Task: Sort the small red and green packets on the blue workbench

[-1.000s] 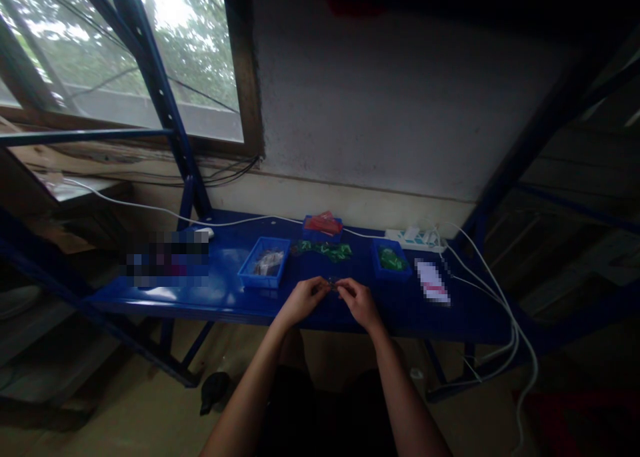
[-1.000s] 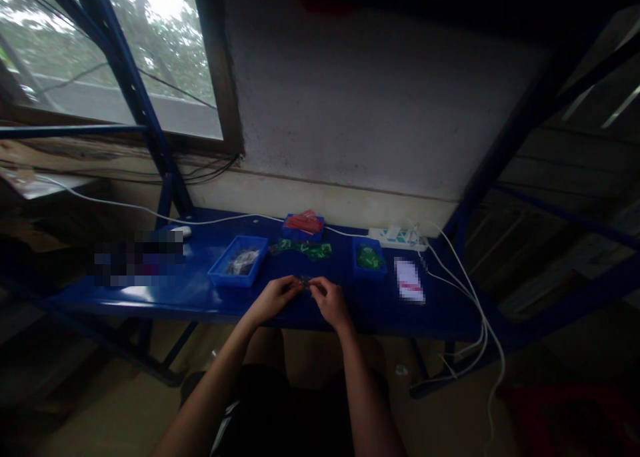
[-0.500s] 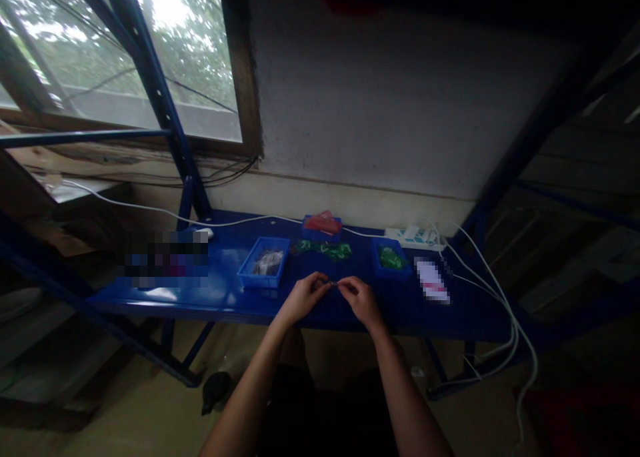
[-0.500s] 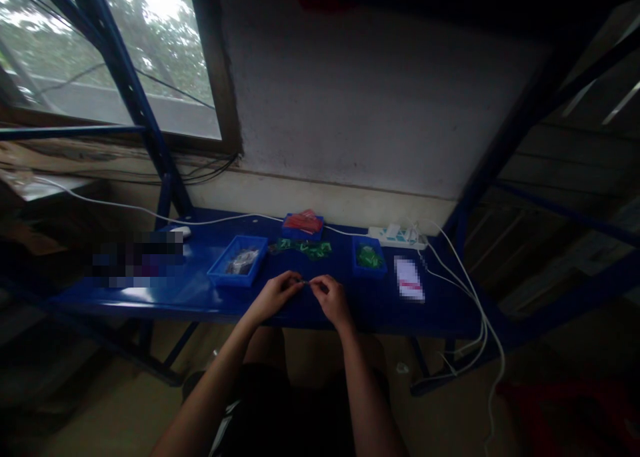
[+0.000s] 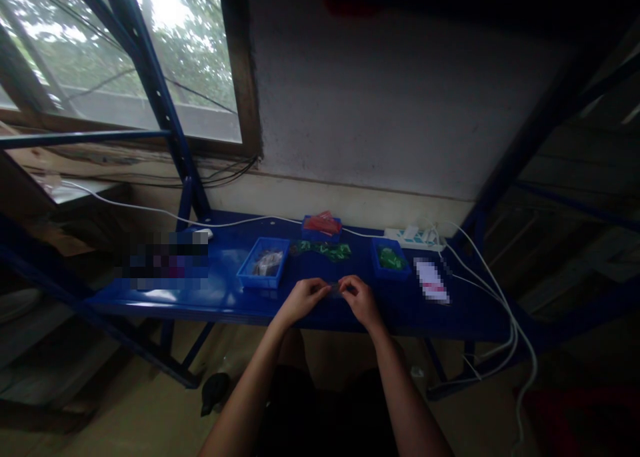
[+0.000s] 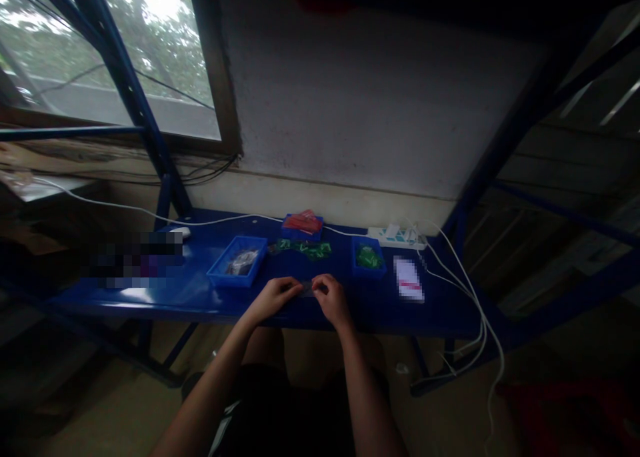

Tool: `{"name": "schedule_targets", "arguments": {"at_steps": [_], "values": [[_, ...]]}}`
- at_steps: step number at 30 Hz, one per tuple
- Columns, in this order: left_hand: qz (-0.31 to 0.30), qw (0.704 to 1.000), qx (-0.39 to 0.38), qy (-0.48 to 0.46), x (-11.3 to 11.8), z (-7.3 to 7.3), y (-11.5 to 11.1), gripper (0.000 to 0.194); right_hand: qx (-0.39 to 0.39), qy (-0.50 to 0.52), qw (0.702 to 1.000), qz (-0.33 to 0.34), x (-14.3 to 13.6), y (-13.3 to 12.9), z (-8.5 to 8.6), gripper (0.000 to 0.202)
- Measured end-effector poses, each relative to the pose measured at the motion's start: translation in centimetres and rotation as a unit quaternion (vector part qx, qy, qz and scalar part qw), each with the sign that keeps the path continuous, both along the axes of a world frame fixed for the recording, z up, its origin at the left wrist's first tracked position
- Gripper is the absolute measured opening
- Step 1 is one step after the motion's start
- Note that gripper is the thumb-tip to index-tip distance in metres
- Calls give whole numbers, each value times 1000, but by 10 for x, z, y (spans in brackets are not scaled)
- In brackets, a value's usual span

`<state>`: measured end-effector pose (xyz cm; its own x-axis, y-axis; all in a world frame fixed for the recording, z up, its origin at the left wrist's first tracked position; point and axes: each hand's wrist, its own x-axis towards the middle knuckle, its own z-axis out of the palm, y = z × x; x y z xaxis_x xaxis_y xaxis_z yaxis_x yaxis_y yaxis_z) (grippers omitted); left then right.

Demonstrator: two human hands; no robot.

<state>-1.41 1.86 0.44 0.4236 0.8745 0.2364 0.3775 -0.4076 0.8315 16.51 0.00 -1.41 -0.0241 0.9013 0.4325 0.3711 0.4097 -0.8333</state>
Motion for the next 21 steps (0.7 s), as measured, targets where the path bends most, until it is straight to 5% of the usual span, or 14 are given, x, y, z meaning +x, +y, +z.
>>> {"name": "schedule_targets", "arguments": {"at_steps": [9,14,21], "values": [[45,998,-3,-51,-1,-2,1,28,-65,98,993,-3,-3,3,1,18],[77,992,-27,-96,-2,-2,2,28,-75,27,996,50,-4,-3,7,14],[69,994,-10,-85,0,-1,1,28,-75,21,996,38,-3,-6,10,20]]}}
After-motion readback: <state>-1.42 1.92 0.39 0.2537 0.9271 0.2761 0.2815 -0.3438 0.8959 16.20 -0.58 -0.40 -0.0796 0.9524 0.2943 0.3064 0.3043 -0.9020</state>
